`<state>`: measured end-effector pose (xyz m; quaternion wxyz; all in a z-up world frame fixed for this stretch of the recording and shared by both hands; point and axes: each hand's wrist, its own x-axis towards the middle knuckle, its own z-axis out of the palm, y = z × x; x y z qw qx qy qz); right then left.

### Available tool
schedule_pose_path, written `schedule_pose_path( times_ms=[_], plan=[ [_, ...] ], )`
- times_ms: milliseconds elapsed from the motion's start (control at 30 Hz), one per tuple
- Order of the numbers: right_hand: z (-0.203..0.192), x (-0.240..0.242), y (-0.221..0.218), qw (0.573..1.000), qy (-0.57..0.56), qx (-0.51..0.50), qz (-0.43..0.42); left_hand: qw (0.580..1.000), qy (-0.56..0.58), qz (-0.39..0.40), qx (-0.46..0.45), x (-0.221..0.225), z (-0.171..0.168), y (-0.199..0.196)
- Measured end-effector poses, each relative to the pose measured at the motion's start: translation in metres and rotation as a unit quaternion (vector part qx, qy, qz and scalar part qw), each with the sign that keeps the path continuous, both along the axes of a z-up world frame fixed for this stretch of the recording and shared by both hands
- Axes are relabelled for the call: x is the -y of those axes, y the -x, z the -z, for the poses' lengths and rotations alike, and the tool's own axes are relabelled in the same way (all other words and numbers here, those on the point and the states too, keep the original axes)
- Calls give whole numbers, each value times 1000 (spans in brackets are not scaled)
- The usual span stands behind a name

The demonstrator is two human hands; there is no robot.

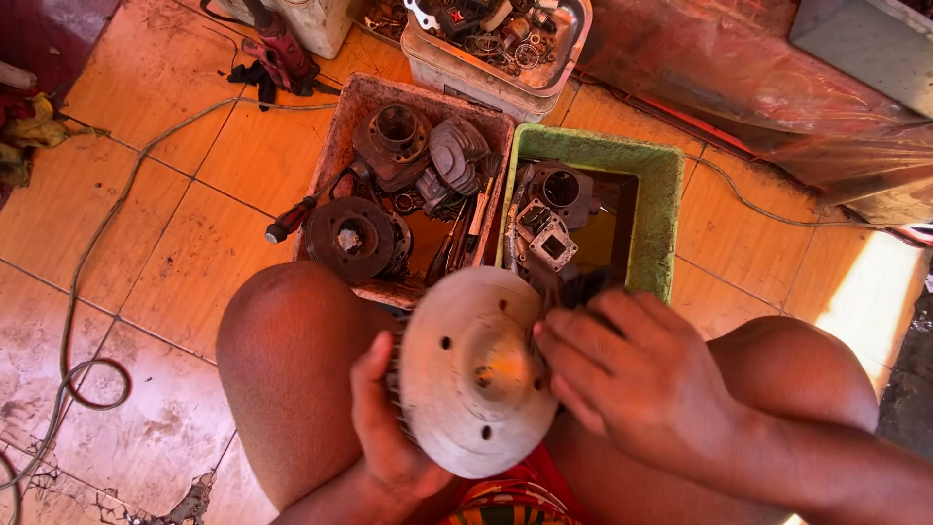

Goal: Cleaning motorcycle engine components using a cloth, solvent, and a brush.

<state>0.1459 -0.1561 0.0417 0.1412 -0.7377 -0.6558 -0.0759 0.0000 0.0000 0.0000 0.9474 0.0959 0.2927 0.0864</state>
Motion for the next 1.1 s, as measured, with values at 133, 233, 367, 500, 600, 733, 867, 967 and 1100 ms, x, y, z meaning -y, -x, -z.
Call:
schedule_pose_path(
  times_ms=[133, 233, 367, 500, 600, 733, 867, 967, 1100],
  plan=[
    [-1, -12, -13, 1000, -11, 6, 12, 994, 75, -10, -73, 8, 5, -4],
    [-1, -13, -10, 1000, 0, 1, 5, 988, 78, -5, -130, -1, 0, -9],
    [-3, 0, 10, 999, 17, -32, -26, 993, 1, -68, -101, -15, 1, -4],
    [-2, 4, 11, 999, 12, -37, -14, 998, 20, -55, 1, -7, 6, 2],
    [-1, -6, -5, 1000, -9, 20, 13, 986, -59, -57, 146, 6, 10, -2],
    [-6, -11, -8, 999, -7, 33, 17, 999, 25, -14, 42, 6, 13, -2],
    [-4, -5, 6, 1000, 10, -6, -5, 999, -25, -38, -26, -9, 10, -2],
    [-3, 0, 10, 999, 13, -32, -24, 995, -68, -65, -22, -13, 12, -2],
    [1, -3, -3, 1000, 6, 13, 21, 997, 50, -6, 58, 3, 16, -1]
  ],
)
